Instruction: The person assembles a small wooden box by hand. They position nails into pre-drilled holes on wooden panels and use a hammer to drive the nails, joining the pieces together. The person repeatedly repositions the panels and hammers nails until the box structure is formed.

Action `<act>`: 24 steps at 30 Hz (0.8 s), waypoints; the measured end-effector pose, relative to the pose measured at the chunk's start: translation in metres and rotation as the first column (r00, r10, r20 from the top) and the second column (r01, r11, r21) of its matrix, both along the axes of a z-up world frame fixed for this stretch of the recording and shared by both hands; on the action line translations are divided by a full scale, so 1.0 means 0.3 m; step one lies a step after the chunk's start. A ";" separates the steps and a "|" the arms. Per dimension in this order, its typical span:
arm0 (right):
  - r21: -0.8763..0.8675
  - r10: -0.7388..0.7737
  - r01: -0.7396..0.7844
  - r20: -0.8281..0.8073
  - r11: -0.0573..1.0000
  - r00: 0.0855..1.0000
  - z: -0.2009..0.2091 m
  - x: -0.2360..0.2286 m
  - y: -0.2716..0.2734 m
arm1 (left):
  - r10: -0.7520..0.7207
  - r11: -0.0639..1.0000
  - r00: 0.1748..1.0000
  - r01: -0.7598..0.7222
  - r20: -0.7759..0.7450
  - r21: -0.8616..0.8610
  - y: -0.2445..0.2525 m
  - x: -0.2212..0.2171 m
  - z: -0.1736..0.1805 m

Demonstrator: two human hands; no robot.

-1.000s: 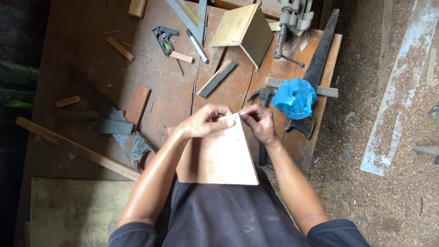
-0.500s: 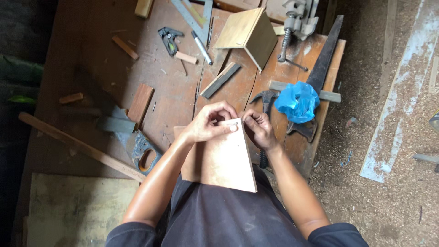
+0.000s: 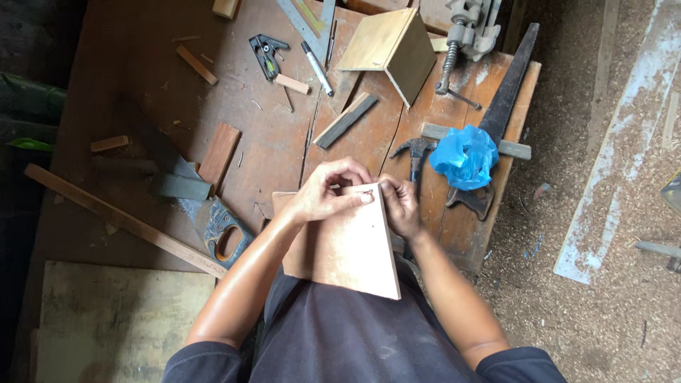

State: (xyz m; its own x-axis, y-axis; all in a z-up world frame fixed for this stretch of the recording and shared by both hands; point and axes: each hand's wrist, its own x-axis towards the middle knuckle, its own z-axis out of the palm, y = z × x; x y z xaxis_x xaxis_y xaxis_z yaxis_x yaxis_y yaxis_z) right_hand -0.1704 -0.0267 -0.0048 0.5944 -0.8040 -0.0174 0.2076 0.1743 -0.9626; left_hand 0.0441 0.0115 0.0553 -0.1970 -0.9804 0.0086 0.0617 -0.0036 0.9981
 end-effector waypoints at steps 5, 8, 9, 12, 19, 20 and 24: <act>0.012 -0.027 0.026 0.042 1.000 0.999 0.040 0.007 0.008 | 0.133 0.981 0.984 -0.113 0.120 -0.157 0.027 -0.008 0.014; 0.003 -0.051 0.051 0.097 0.999 0.994 0.055 0.008 0.016 | 0.176 0.954 0.981 -0.148 0.087 -0.259 0.032 -0.014 0.024; 0.016 -0.068 0.067 0.095 0.998 0.993 0.056 0.014 0.019 | 0.186 0.946 0.980 -0.158 0.075 -0.285 0.034 -0.012 0.027; 0.050 -0.141 0.139 0.062 0.989 0.988 0.059 0.024 0.038 | 0.218 0.922 0.974 -0.186 0.056 -0.340 0.046 -0.018 0.024; -0.003 -0.180 0.181 0.063 0.983 0.982 0.126 0.040 0.116 | 0.408 0.845 0.913 -0.369 0.021 -0.386 0.109 -0.058 -0.049; -0.015 -0.161 0.164 0.092 0.986 0.983 0.145 0.049 0.128 | 0.445 0.816 0.895 -0.406 0.001 -0.411 0.119 -0.067 -0.060; -0.008 -0.092 0.095 0.157 0.995 0.983 0.211 0.095 0.164 | 0.551 0.744 0.832 -0.525 -0.065 -0.413 0.138 -0.098 -0.109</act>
